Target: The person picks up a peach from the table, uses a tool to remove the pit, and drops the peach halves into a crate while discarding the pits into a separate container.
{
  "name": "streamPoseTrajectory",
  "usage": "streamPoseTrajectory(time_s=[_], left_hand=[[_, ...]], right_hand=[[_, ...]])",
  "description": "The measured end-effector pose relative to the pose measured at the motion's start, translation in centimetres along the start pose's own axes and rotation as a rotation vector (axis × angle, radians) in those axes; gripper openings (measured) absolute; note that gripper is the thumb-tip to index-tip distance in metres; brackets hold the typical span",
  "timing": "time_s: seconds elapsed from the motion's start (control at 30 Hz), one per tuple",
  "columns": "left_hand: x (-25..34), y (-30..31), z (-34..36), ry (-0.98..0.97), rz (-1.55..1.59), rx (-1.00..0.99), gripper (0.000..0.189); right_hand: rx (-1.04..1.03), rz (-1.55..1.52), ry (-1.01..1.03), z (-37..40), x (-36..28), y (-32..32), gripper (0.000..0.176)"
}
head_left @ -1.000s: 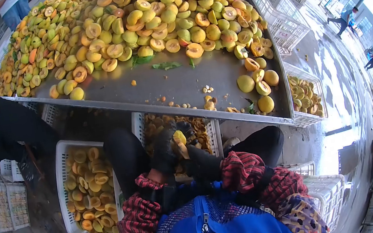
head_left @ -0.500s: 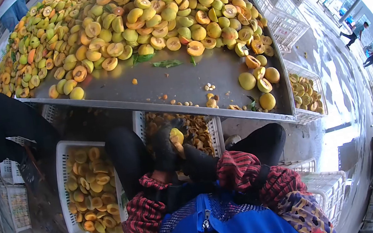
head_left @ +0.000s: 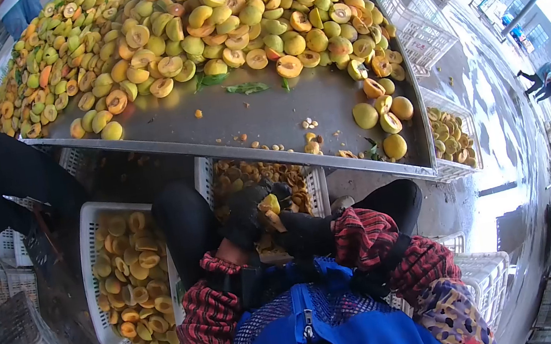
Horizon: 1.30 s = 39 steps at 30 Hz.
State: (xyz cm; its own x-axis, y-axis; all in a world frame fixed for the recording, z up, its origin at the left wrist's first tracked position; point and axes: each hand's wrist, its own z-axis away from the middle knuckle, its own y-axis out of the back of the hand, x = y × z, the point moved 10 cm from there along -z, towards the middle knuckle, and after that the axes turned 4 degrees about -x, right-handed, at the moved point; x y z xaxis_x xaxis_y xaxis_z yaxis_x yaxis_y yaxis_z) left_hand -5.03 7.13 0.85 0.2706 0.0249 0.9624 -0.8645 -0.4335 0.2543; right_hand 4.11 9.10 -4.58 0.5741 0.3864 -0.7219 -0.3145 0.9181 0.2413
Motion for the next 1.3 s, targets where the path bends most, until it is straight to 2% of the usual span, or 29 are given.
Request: streamPoseTrajectory(time_s=[0.07, 0.17, 0.23, 0.27, 0.3, 0.37, 0.43, 0.57, 0.63, 0.67, 0.73, 0.77, 0.83, 0.87, 0.93, 0.97, 1.03, 1.1, 1.13, 1.17, 1.2, 1.27, 1.3], left_hand=[[0.4, 0.1, -0.1, -0.005, 0.062, 0.051, 0.024], [-0.4, -0.2, -0.1, 0.013, -0.032, -0.022, 0.026], [-5.4, -1.3, 0.2, 0.161, 0.562, 0.059, 0.027], [-7.2, -2.1, 0.4, 0.233, 0.859, 0.100, 0.027], [-4.9, -0.8, 0.2, 0.147, 0.722, 0.163, 0.028], [-0.1, 1.4, 0.6, -0.022, 0.443, 0.285, 0.028], [-4.3, 1.0, 1.2, 0.003, 0.407, 0.342, 0.028], [-1.1, 1.8, 1.1, -0.006, 0.373, 0.422, 0.027], [-7.8, 0.8, 1.5, 0.113, 0.604, 0.513, 0.026], [-10.4, 0.3, 1.8, 0.172, 0.720, 0.557, 0.025], [-8.5, -0.1, 1.8, 0.255, 0.935, 0.595, 0.027], [-8.0, -0.5, 1.9, 0.297, 1.044, 0.611, 0.028], [-12.1, -2.3, 2.7, 0.445, 1.237, 0.616, 0.034], [-14.1, -3.2, 3.2, 0.518, 1.333, 0.618, 0.038], [-14.9, -2.4, 2.6, 0.421, 1.197, 0.489, 0.044], [-14.7, -2.1, 2.3, 0.373, 1.126, 0.426, 0.047], [-8.9, -0.6, 2.1, 0.392, 1.327, 0.558, 0.042], [-6.9, 0.4, 1.8, 0.363, 1.513, 0.623, 0.042], [-6.5, 1.7, 2.1, 0.292, 1.472, 0.651, 0.043], [-5.5, 2.9, 2.6, 0.222, 1.431, 0.676, 0.044], [-3.9, 4.1, 3.2, 0.157, 1.388, 0.694, 0.046], [1.6, 9.8, 6.0, -0.095, 0.928, 0.791, 0.042], [1.0, 13.4, 9.6, -0.045, 0.476, 0.895, 0.039]], right_hand=[[-0.010, -0.028, 0.023, 0.1, -0.1, -0.1, 0.018], [-0.049, -0.242, 0.088, -0.1, -0.1, -0.6, 0.021], [-0.070, -0.414, 0.171, -0.9, 0.7, -1.3, 0.021], [-0.121, -0.602, 0.169, -1.4, 1.2, -1.7, 0.021], [-0.171, -0.790, 0.167, -1.7, 1.2, -2.0, 0.021], [-0.194, -0.963, 0.127, -1.7, 0.9, -2.3, 0.020], [-0.144, -0.928, 0.052, -0.3, -1.2, -1.7, 0.018], [-0.074, -0.864, 0.019, -0.2, -1.8, -1.4, 0.016], [-0.053, -0.834, -0.001, -0.5, -1.1, -1.6, 0.016], [-0.012, -0.727, 0.061, -1.1, -0.9, -1.2, 0.017], [0.069, -0.513, 0.182, -2.1, -0.4, -1.0, 0.018], [0.158, -0.376, 0.152, -1.9, -0.4, -0.6, 0.021], [0.330, -0.100, 0.092, -1.2, -0.9, 0.3, 0.029], [0.399, -0.017, 0.132, -0.9, -1.1, 0.6, 0.029], [0.534, 0.149, 0.217, -0.6, -1.5, 1.1, 0.029], [0.547, 0.092, 0.139, -0.4, -1.0, 1.5, 0.030], [0.574, -0.023, -0.018, 0.6, -0.4, 2.3, 0.030], [0.657, -0.182, 0.073, -0.3, 1.6, 3.0, 0.030], [0.697, -0.265, 0.118, -0.5, 2.8, 3.3, 0.030], [0.424, -0.365, -0.019, -1.2, 2.9, 2.5, 0.029], [0.289, -0.344, -0.007, -1.6, 3.8, 1.6, 0.029], [0.027, -0.290, 0.024, -2.7, 5.8, 0.0, 0.031], [0.034, -0.411, 0.026, -2.0, 5.7, 0.2, 0.032]])
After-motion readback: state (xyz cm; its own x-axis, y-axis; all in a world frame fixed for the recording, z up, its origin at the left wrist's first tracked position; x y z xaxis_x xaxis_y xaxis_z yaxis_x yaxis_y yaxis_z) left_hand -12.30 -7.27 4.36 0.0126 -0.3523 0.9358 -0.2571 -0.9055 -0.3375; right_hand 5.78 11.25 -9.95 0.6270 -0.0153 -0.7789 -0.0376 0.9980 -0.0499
